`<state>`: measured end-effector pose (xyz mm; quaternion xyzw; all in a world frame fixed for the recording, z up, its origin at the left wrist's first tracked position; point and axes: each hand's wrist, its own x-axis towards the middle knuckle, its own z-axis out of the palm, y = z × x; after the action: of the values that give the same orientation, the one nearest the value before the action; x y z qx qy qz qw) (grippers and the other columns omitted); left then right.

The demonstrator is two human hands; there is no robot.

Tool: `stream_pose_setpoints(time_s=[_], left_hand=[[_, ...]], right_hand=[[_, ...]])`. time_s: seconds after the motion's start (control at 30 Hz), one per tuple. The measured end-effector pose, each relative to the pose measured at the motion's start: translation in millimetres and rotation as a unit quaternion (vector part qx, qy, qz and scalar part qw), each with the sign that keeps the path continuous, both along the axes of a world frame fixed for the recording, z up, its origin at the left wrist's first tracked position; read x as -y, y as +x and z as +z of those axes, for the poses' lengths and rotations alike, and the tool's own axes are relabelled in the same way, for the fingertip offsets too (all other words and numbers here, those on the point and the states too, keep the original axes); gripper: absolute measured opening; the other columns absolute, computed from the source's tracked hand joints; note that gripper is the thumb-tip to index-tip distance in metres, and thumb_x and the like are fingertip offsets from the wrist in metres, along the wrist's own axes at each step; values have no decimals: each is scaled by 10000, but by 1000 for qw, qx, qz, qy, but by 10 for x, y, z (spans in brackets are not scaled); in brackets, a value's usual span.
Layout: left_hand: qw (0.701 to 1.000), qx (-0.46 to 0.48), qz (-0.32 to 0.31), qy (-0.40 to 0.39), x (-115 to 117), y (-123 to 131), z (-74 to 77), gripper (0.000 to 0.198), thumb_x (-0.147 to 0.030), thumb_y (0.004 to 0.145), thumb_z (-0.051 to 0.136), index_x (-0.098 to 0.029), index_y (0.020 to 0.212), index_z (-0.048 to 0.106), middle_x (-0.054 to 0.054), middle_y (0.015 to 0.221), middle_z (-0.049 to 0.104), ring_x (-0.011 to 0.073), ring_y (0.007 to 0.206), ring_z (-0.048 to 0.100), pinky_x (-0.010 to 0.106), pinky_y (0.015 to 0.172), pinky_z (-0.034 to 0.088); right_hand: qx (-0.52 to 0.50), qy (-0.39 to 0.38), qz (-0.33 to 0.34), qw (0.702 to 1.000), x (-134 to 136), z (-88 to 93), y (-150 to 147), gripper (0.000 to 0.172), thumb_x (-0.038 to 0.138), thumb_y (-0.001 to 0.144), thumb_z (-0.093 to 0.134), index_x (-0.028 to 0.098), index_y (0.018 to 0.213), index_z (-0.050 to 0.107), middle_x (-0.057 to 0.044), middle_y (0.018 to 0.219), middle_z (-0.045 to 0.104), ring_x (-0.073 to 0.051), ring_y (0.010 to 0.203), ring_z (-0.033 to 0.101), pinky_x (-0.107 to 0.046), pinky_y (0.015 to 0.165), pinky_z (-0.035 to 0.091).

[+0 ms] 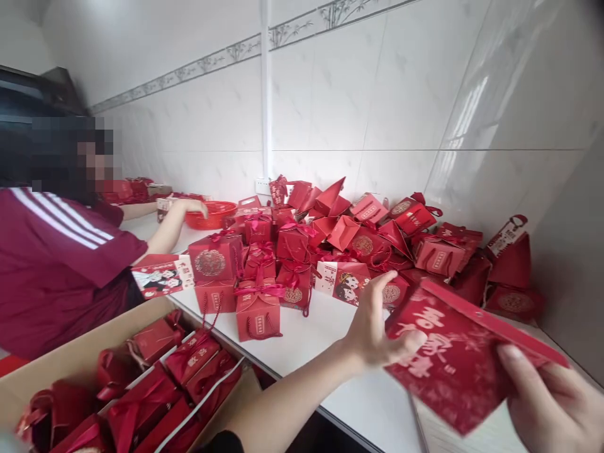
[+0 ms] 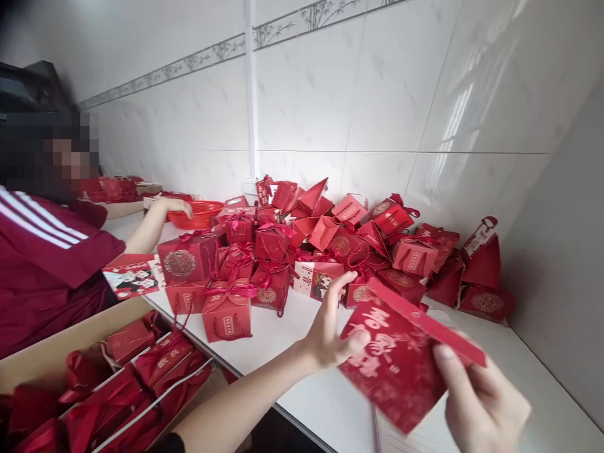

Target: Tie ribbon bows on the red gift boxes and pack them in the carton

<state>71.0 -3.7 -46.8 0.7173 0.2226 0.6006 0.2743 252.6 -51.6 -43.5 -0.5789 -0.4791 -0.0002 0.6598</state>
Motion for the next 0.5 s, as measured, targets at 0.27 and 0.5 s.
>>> stream_pose_setpoints(time_s=[0.27, 0.5], left_hand=[[952, 43, 4, -303, 949, -918, 462, 324, -422, 791, 545, -192, 1019, 555, 58, 927, 670, 235, 833, 640, 338, 708, 529], [942, 13, -2, -336, 1210, -1414, 415, 335, -378, 776, 586, -198, 1058, 571, 66, 949, 679, 254, 866, 652, 364, 732, 540]], right_hand=[[-15, -94, 388, 917, 211, 365, -967, 387, 576, 741, 522, 202, 694, 610, -14, 561, 599, -151, 474, 535, -237, 408, 415], [-14, -128, 442, 888, 302, 387, -1319, 359, 506, 766, 518, 180, 616, 526, 5, 568, 516, -122, 513, 471, -219, 462, 393]])
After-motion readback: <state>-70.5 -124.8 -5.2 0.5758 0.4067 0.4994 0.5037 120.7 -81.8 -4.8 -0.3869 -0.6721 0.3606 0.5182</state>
